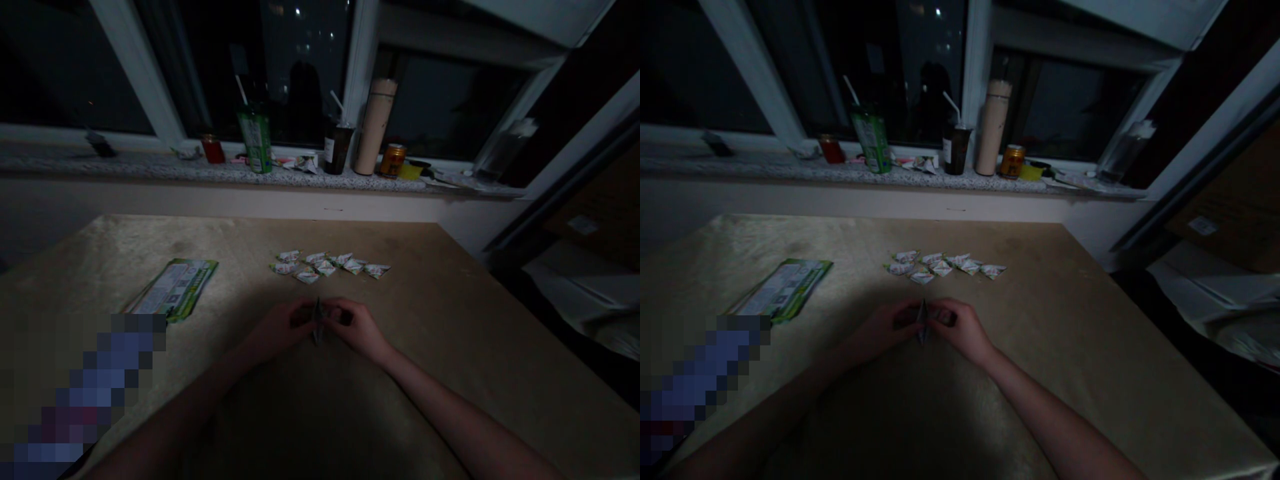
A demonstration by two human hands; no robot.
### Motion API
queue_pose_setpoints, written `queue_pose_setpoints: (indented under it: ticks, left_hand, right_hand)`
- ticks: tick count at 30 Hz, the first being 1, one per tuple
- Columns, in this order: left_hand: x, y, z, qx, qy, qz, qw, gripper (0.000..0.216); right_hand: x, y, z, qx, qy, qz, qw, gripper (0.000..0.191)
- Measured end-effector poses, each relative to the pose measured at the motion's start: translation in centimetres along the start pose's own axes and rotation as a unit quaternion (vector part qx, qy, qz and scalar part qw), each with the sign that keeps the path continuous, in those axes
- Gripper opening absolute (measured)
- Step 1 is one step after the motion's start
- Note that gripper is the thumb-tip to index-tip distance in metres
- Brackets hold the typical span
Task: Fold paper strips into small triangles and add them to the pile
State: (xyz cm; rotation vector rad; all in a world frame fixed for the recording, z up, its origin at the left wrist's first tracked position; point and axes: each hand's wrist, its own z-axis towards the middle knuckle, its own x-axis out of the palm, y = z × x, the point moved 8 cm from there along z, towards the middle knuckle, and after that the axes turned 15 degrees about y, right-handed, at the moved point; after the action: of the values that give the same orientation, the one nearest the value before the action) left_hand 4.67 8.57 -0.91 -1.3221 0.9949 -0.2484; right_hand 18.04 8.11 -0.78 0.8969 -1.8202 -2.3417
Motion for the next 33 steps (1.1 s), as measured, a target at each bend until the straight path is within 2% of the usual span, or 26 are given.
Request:
queue_pose_setpoints:
  ticks: [9, 14, 23, 28, 33]
  left_hand:
    - [-0.7, -0.6, -0.4, -0.008, 0.001, 0.068, 0.998, 0.027]
    - [-1.0, -1.1, -0.9, 0.003, 0.006, 0.167, 0.986, 0.03]
    - [-0.4, -1.6, -1.0, 0.063, 0.046, 0.293, 0.953, 0.042]
    - [-0.2, -1.5, -1.2, 0.07, 0.068, 0.314, 0.944, 0.049]
    - [0.0, -1.5, -1.4, 0.072, 0.073, 0.326, 0.94, 0.044]
  right_hand:
    - [-0.1, 1.0, 0.1, -0.049, 0.025, -0.052, 0.997, 0.024]
    - [0.2, 2.0, -0.2, -0.093, 0.061, -0.065, 0.992, 0.024]
    - [1.3, 2.8, -0.9, -0.162, 0.154, -0.213, 0.951, 0.032]
    - [1.3, 3.2, -1.0, -0.157, 0.163, -0.232, 0.946, 0.033]
    - [1.2, 3.2, -1.1, -0.145, 0.163, -0.243, 0.945, 0.033]
